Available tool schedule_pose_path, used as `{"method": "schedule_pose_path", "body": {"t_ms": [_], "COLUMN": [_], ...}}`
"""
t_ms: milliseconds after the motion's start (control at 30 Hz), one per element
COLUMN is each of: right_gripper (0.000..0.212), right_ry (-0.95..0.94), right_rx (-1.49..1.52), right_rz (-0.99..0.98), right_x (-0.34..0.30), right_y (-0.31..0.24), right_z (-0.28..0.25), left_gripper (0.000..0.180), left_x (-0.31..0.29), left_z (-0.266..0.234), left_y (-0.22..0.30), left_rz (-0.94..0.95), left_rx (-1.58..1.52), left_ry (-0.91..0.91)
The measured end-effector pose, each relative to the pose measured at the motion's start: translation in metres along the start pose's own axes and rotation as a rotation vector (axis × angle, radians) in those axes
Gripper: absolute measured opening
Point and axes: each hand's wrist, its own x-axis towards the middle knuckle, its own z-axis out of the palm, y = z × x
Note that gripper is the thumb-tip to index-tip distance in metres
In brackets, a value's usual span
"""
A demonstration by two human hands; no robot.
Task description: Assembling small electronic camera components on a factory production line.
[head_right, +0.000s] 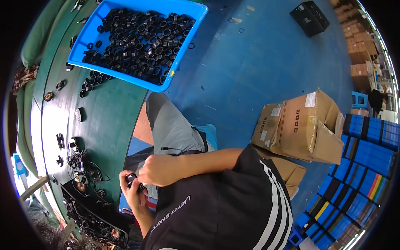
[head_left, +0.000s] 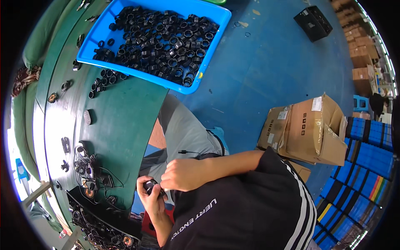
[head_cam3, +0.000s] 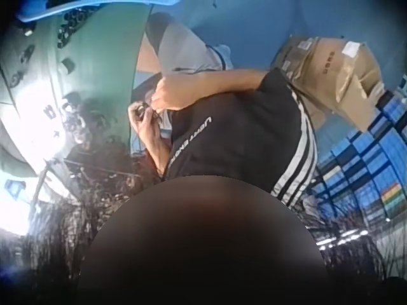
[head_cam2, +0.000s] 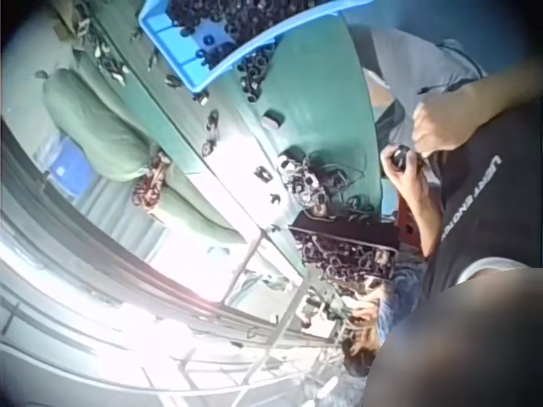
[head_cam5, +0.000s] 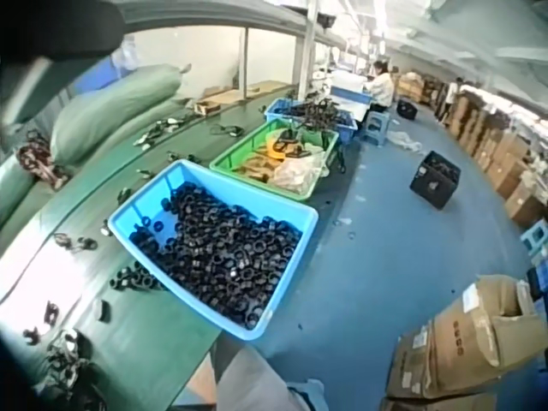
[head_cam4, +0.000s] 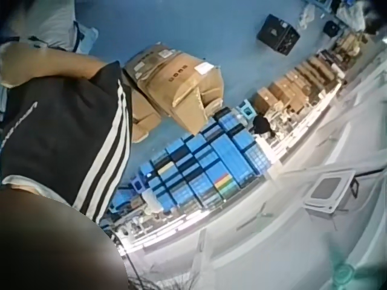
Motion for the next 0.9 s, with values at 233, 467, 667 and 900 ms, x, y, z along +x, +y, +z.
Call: {"method": "schedule_pose_path", "body": {"t_ms": [233,467,667,900], "right_gripper": [0.009,0.008,0.010,0.014], "right_ry": [0.060,0.329,0.220,0.081], "right_rx": [0.164,0.338,0.478,0.072], "right_rz": [0.160,0.221,0.374,0.112], "right_x": [0.000,0.002,0.006,0.023], "right_y": [-0.008,-0.016,-0.016,-0.009], "right_z": [0.012,0.023,0.023,0.022], "left_gripper": [0.035,0.037,0.030,0.024], "left_x": [-0.009,-0.013,-0.006,-0.010], "left_z": [0.002,0.002,-0.002,-0.016], "left_y": [0.004,0.003,-0.002,0.004], "left_rz": [0.072,0.109,0.457,0.248], "left_rx": [-0.020,0.074,0.394,0.197], "left_ry": [0.002,0.009,0.071,0.062]}}
